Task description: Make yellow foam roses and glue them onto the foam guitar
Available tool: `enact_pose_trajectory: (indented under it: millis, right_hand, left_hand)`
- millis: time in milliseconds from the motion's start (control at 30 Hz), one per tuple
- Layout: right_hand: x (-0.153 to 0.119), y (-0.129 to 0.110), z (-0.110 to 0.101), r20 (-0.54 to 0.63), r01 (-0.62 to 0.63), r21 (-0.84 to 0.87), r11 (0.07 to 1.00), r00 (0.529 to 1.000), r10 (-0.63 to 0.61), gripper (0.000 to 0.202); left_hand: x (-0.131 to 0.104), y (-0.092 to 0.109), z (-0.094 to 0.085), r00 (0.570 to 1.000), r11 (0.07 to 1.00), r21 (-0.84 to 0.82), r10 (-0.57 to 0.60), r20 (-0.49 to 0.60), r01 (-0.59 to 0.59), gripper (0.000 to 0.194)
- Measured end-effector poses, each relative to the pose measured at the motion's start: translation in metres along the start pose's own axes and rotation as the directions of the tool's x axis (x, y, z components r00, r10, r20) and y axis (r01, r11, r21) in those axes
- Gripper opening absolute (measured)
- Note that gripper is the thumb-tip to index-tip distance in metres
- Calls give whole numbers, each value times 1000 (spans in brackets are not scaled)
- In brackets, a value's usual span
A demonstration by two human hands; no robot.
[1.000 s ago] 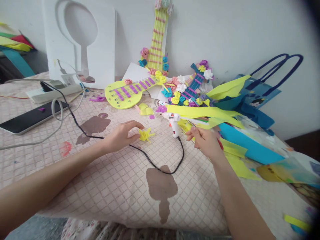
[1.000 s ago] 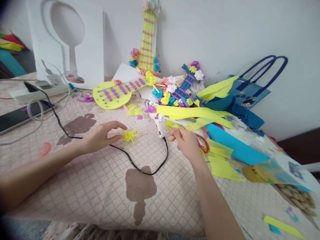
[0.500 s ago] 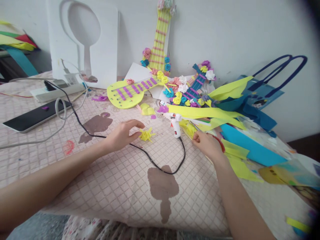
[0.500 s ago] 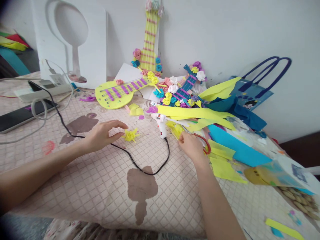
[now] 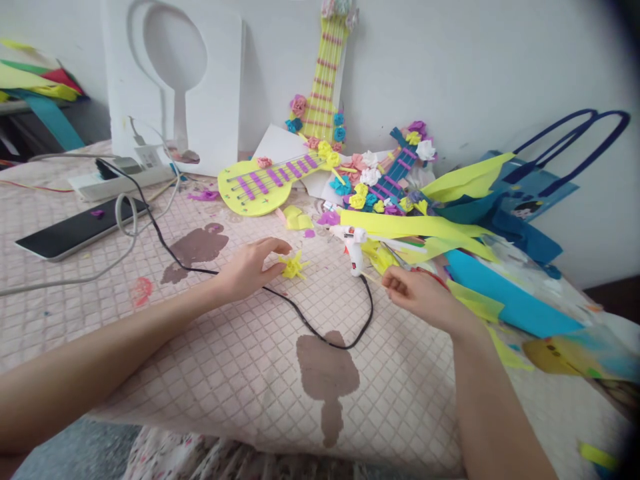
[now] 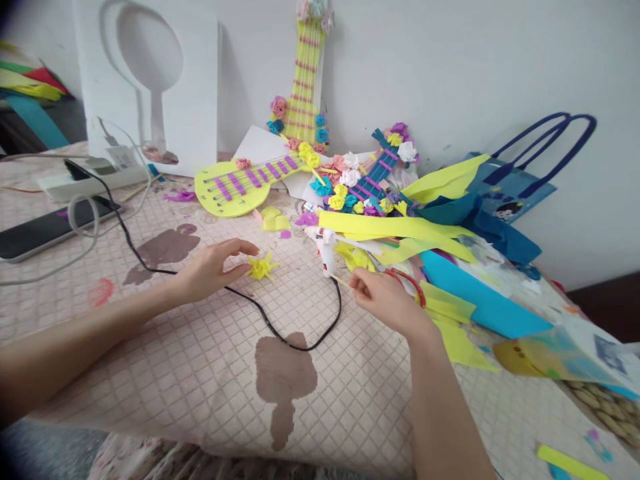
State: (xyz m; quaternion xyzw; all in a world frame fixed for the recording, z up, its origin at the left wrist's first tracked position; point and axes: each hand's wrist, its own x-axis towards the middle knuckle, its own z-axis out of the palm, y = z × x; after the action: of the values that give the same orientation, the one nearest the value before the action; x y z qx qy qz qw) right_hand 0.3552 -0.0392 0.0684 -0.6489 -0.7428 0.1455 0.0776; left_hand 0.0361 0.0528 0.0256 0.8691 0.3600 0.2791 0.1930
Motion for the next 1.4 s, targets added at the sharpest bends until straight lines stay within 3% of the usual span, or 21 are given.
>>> enact_pose_trajectory:
  millis: [133, 233, 467, 733, 967, 1067, 1167, 1300, 1400]
  right_hand:
    - [5, -24, 14, -58, 137, 265, 954, 990, -126, 10]
    - [11, -44, 32, -145, 178, 326, 929, 980, -137, 12]
    - [24, -73, 64, -267, 212, 280, 936, 954, -136, 5]
    - [32, -86, 85, -253, 181, 52, 982, 954, -162, 6]
    - [30, -83, 80, -261, 139, 29, 990, 957, -127, 17]
    - [29, -81, 79, -265, 118, 40, 992, 959, -103, 18]
    - [28, -79, 79, -275, 109, 42, 993, 957, -93, 18]
    - [28, -77, 81, -295, 107, 40, 993, 951, -91, 17]
    - [28, -77, 81, -293, 101, 44, 994, 952, -84, 17]
  left_hand:
    - [0, -1, 2, 999, 1000, -7, 23, 39, -22, 30]
    - [0, -3, 5, 994, 999, 5, 47, 94, -47, 44]
    - [1, -6, 13, 997, 999, -44, 29, 78, -25, 40]
    - [-4, 12, 21, 988, 987, -133, 103, 114, -88, 39]
    - [4, -3, 1, 992, 973, -229, 60, 115, -32, 38]
    - [9, -18, -10, 998, 980, -194, -44, 53, 53, 30]
    - [13, -29, -19, 986, 985, -106, -144, -88, 134, 28]
    - [15, -32, -31, 953, 985, 49, -147, -264, 166, 23]
    - [14, -26, -34, 934, 977, 80, -162, -319, 196, 19]
